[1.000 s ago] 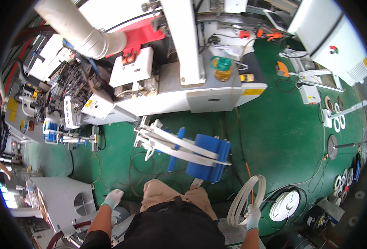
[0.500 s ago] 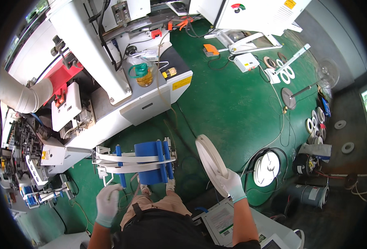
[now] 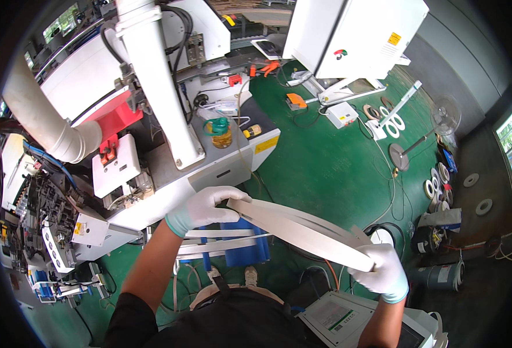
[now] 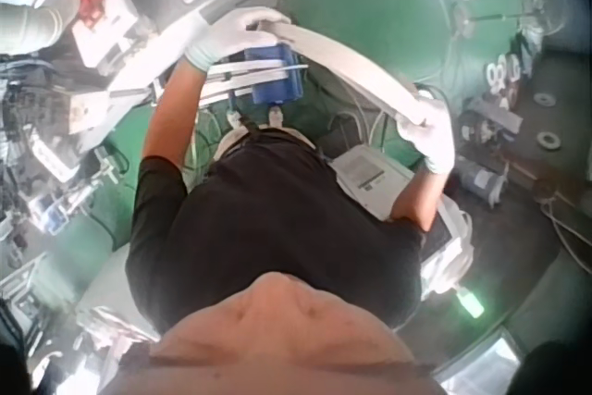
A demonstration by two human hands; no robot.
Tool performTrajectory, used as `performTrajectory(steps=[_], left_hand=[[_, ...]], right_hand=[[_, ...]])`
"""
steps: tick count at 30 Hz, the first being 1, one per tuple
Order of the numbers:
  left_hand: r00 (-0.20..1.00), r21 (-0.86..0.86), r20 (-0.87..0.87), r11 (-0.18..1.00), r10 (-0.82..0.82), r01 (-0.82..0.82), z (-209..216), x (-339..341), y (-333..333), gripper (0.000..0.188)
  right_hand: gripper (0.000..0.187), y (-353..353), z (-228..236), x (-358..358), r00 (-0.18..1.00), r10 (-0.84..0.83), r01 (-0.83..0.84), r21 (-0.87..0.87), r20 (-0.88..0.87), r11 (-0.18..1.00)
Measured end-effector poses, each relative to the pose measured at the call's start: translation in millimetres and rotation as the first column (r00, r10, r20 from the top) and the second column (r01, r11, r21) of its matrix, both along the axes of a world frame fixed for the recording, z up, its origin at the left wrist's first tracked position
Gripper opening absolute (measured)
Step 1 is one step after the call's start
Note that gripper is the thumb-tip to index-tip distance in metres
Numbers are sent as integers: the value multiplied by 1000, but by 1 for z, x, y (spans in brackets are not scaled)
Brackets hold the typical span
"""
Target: The person unspools rolls of white and brown edge banding, removes debris from the banding, and places it into a disposal bag. They then navigate the workshop to operate a machinery control interface, pressing buttons on a console.
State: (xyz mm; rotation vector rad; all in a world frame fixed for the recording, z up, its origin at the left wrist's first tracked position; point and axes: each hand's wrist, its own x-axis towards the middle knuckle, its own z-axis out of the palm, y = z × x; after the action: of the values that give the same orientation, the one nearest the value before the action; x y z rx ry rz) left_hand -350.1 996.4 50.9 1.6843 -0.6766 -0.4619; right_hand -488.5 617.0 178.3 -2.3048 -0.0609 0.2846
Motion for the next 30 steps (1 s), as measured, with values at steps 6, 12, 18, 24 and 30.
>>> performTrajectory(steps=[6, 12, 18, 24, 30], left_hand=[[999, 92, 48, 996, -6, 2, 15, 19, 31, 24], [965, 50, 261, 999, 8, -22, 14, 33, 34, 58], [997, 105, 52, 993, 56, -61, -19, 55, 22, 49], [994, 44, 12, 993, 113, -113, -18, 66, 6, 47], [990, 10, 129, 999, -49, 48, 11, 73, -42, 64]], right_hand=[[12, 7, 11, 11, 942, 99, -92, -37, 322, 995], [18, 42, 48, 41, 966, -33, 23, 42, 258, 999], [22, 54, 61, 31, 966, 25, -13, -47, 258, 999], [19, 44, 57, 37, 979, -158, 145, 107, 127, 984], [18, -6, 43, 32, 990, -121, 98, 265, 74, 959]])
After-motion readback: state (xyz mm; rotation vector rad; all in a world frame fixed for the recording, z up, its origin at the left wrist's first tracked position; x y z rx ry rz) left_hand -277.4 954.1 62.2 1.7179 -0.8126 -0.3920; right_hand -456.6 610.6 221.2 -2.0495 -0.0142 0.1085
